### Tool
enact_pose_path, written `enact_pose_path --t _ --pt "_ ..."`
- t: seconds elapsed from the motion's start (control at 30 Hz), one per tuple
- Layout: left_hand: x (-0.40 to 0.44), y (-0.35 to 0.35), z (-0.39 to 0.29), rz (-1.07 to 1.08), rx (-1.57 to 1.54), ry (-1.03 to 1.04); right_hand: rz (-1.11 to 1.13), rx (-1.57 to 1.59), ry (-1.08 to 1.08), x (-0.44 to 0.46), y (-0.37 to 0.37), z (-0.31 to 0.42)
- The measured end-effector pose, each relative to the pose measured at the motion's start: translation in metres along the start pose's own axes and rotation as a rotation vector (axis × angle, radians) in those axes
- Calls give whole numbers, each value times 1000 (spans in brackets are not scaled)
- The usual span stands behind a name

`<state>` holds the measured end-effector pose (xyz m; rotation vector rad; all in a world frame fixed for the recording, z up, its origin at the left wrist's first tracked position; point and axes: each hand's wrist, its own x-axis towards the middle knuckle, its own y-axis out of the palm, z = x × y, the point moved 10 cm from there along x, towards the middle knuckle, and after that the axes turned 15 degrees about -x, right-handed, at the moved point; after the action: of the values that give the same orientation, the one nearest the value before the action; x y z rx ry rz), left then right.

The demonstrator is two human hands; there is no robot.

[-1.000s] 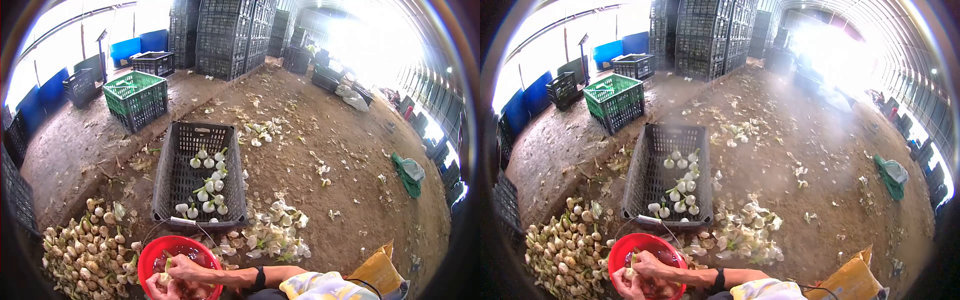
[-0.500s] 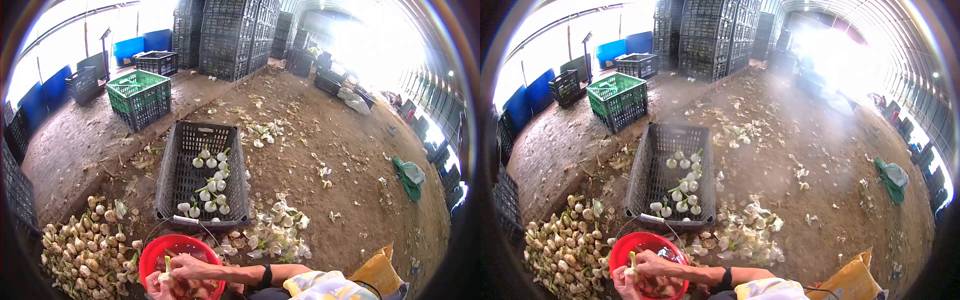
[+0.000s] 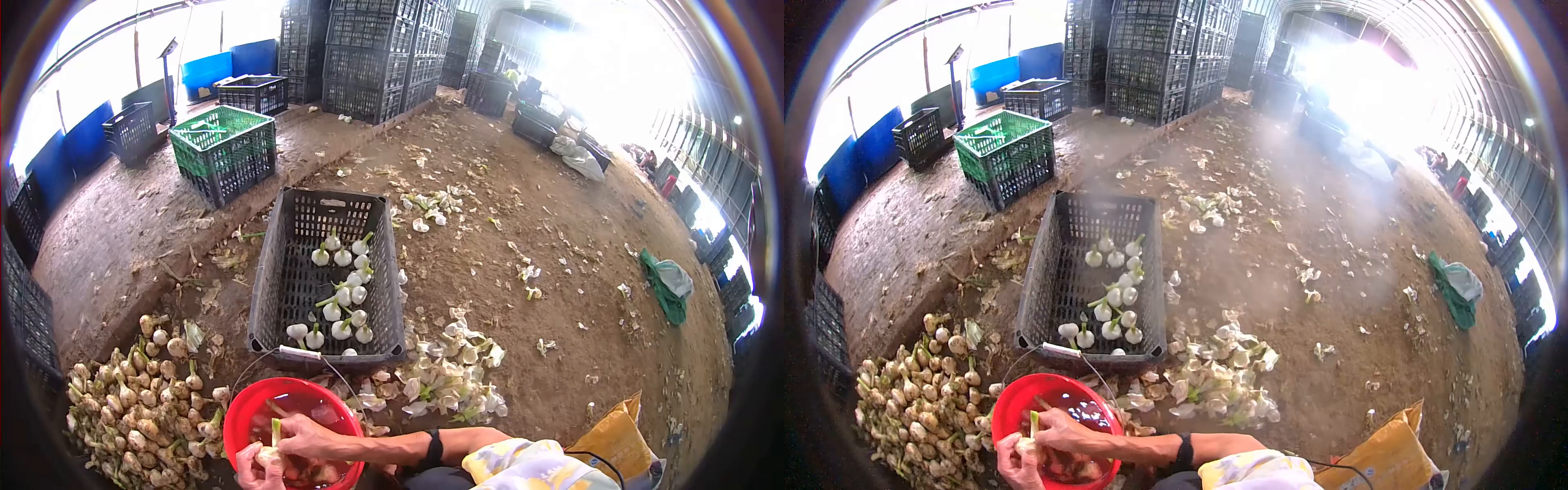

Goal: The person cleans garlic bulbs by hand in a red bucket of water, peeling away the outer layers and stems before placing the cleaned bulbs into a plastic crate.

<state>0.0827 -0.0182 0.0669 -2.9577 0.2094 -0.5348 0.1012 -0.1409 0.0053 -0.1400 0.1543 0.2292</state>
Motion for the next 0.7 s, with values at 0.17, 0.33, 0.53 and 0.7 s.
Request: enact_pose_path --t 0.17,0.33,0.53,0.7 --pt "-32 7 91 -212 -927 -726 -182 -446 -356 -10 -5 31" --pt "-58 18 125 -265 -1224 -1144 108 -295 -283 -5 4 21" --pt "-29 7 91 -244 -884 -879 122 207 -33 -2 19 0" --pt "0 -8 -10 -158 -131 -130 125 275 -40 -1 7 26"
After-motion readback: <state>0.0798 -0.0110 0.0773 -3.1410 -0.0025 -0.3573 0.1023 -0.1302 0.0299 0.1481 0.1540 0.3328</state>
